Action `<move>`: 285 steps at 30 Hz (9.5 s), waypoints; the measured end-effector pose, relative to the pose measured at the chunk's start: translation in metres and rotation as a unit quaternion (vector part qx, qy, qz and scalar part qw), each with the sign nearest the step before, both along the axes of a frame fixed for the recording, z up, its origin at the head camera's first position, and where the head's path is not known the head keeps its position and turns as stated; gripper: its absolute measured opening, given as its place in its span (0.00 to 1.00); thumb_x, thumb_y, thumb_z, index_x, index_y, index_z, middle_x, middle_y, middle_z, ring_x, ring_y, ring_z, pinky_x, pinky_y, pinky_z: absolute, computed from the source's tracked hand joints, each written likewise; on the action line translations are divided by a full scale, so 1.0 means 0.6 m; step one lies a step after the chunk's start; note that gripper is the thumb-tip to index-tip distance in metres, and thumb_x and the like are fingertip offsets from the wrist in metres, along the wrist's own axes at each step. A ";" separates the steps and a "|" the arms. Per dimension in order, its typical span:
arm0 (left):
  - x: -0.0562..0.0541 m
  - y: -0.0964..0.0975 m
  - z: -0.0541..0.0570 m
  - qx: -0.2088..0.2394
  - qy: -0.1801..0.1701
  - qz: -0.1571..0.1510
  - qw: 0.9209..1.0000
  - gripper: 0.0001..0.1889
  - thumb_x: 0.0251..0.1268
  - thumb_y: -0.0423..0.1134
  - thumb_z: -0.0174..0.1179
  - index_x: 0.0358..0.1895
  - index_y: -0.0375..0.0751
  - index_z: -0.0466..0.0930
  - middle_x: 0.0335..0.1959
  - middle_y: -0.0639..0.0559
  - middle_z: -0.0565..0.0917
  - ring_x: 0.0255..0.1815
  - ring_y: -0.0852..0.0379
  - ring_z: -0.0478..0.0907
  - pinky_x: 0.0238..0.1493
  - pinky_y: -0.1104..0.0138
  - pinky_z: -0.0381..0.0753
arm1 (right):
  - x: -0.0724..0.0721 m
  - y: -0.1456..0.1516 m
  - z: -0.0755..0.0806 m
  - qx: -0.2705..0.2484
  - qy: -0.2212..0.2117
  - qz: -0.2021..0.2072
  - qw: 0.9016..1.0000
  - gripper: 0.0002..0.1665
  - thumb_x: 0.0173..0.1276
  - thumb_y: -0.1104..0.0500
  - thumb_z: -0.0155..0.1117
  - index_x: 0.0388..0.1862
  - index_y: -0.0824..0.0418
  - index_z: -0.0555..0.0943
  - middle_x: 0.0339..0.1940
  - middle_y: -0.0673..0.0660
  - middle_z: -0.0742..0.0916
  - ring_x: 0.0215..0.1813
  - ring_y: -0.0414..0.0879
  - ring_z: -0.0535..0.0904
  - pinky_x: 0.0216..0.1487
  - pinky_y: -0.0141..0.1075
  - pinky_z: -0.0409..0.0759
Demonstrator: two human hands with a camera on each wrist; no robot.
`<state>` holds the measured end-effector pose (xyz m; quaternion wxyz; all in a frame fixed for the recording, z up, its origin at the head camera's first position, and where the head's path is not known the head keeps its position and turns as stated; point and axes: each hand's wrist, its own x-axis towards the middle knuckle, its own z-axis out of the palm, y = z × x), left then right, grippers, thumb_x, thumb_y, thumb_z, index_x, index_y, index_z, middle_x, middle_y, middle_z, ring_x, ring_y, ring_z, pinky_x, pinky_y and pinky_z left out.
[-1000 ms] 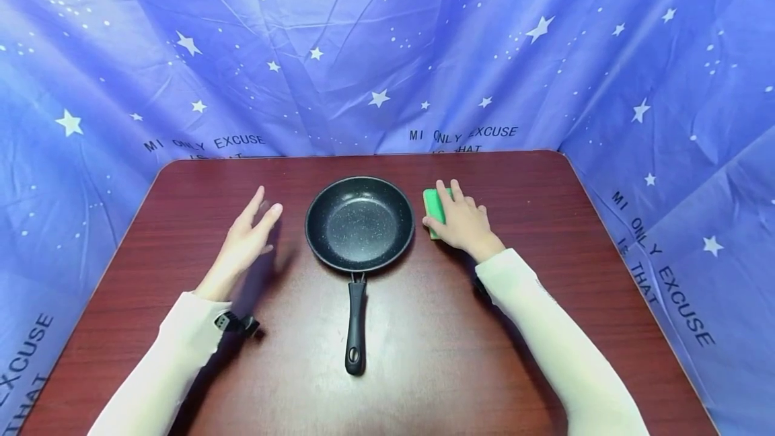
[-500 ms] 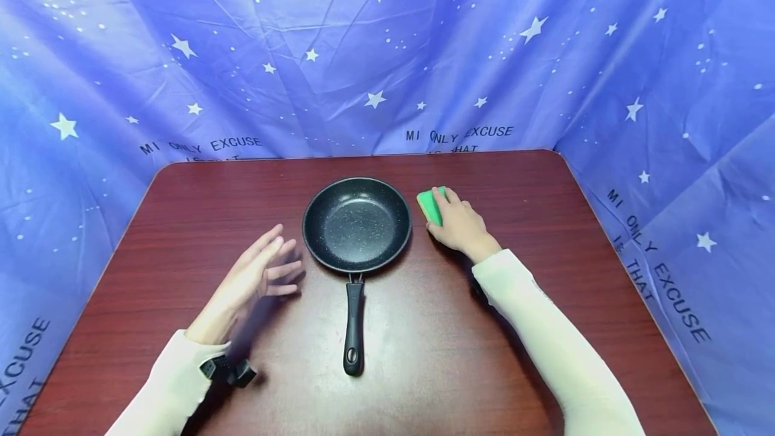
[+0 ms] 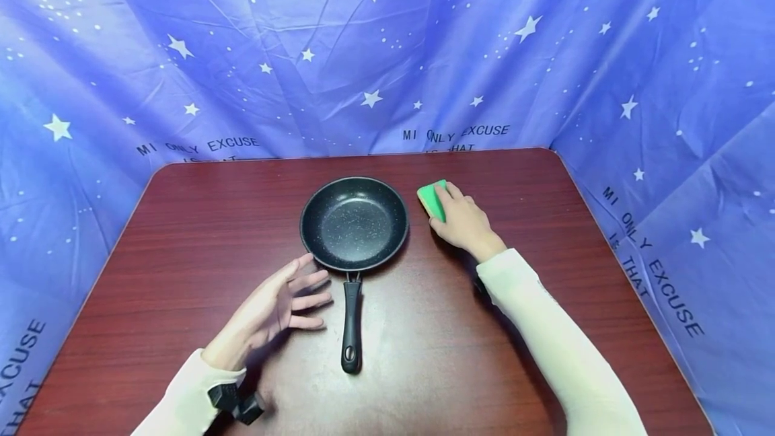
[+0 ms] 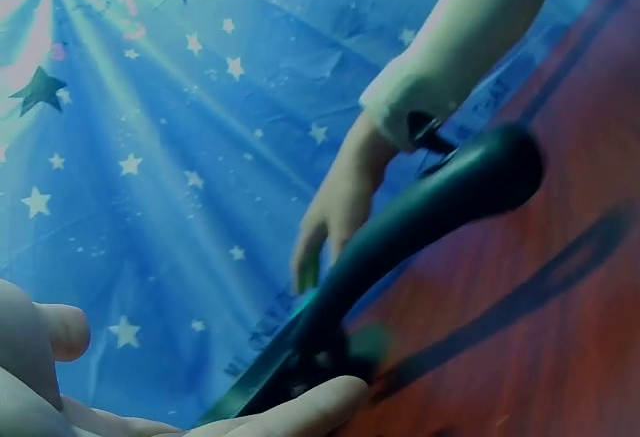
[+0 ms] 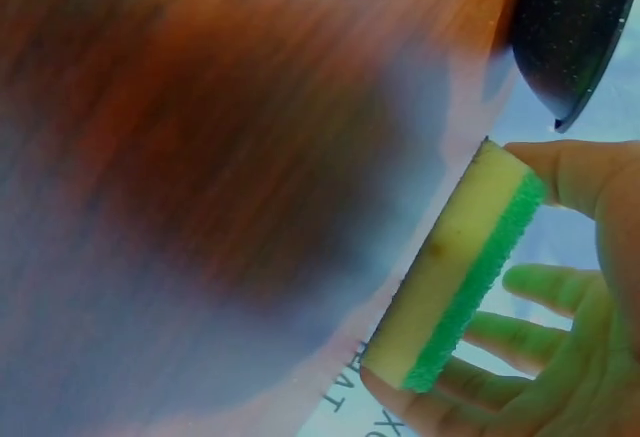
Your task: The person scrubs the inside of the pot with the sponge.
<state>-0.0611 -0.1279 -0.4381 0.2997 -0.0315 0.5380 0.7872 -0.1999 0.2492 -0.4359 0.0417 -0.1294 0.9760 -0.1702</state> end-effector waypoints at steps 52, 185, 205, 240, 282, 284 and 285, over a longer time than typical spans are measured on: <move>0.029 0.098 -0.046 0.034 -0.058 -0.033 0.997 0.36 0.77 0.28 0.57 0.83 0.47 0.54 0.74 0.33 0.73 0.47 0.42 0.90 0.32 0.56 0.92 | 0.001 -0.090 0.072 -0.040 0.082 0.153 0.984 0.39 0.75 0.54 0.64 0.82 0.62 0.67 0.83 0.65 0.67 0.73 0.69 0.71 0.69 0.62 0.75; 0.040 0.092 -0.041 0.015 -0.020 -0.048 0.999 0.28 0.79 0.29 0.54 0.76 0.29 0.58 0.75 0.34 0.72 0.37 0.51 0.91 0.30 0.62 0.91 | 0.044 -0.233 0.100 0.030 -0.166 0.335 0.927 0.22 0.77 0.55 0.56 0.63 0.60 0.86 0.58 0.52 0.89 0.58 0.48 0.83 0.67 0.48 0.78; 0.041 0.093 -0.038 0.007 -0.018 -0.047 0.999 0.27 0.78 0.27 0.54 0.75 0.28 0.59 0.72 0.34 0.75 0.36 0.52 0.91 0.29 0.63 0.91 | 0.031 -0.275 0.050 -0.070 -0.156 0.282 0.944 0.30 0.82 0.50 0.52 0.76 0.64 0.75 0.62 0.58 0.86 0.54 0.44 0.81 0.67 0.42 0.78; 0.042 0.093 -0.039 0.012 -0.013 -0.046 0.999 0.24 0.77 0.27 0.56 0.71 0.26 0.62 0.61 0.41 0.83 0.33 0.54 0.90 0.28 0.64 0.91 | -0.007 -0.300 0.010 -0.039 -0.010 0.284 0.958 0.34 0.78 0.58 0.66 0.77 0.68 0.69 0.76 0.64 0.76 0.74 0.56 0.74 0.79 0.46 0.68; 0.049 0.097 -0.041 0.009 -0.001 -0.035 0.999 0.22 0.76 0.27 0.57 0.67 0.26 0.63 0.57 0.42 0.84 0.37 0.49 0.91 0.30 0.62 0.91 | -0.041 -0.248 0.014 0.307 0.124 0.264 0.906 0.32 0.81 0.62 0.56 0.81 0.50 0.71 0.85 0.51 0.66 0.77 0.66 0.66 0.66 0.55 0.75; 0.049 0.097 -0.041 0.009 0.000 -0.034 0.999 0.22 0.76 0.27 0.57 0.67 0.26 0.63 0.58 0.42 0.83 0.37 0.49 0.91 0.31 0.62 0.91 | -0.042 -0.241 0.015 0.306 0.124 0.257 0.908 0.31 0.81 0.62 0.55 0.81 0.51 0.71 0.85 0.51 0.67 0.76 0.66 0.66 0.62 0.54 0.76; 0.048 0.097 -0.041 0.010 0.000 -0.034 0.999 0.22 0.76 0.27 0.56 0.67 0.26 0.62 0.58 0.42 0.83 0.38 0.49 0.91 0.31 0.62 0.92 | -0.042 -0.238 0.015 0.304 0.124 0.254 0.910 0.31 0.81 0.62 0.55 0.80 0.51 0.72 0.84 0.51 0.67 0.76 0.67 0.67 0.60 0.53 0.76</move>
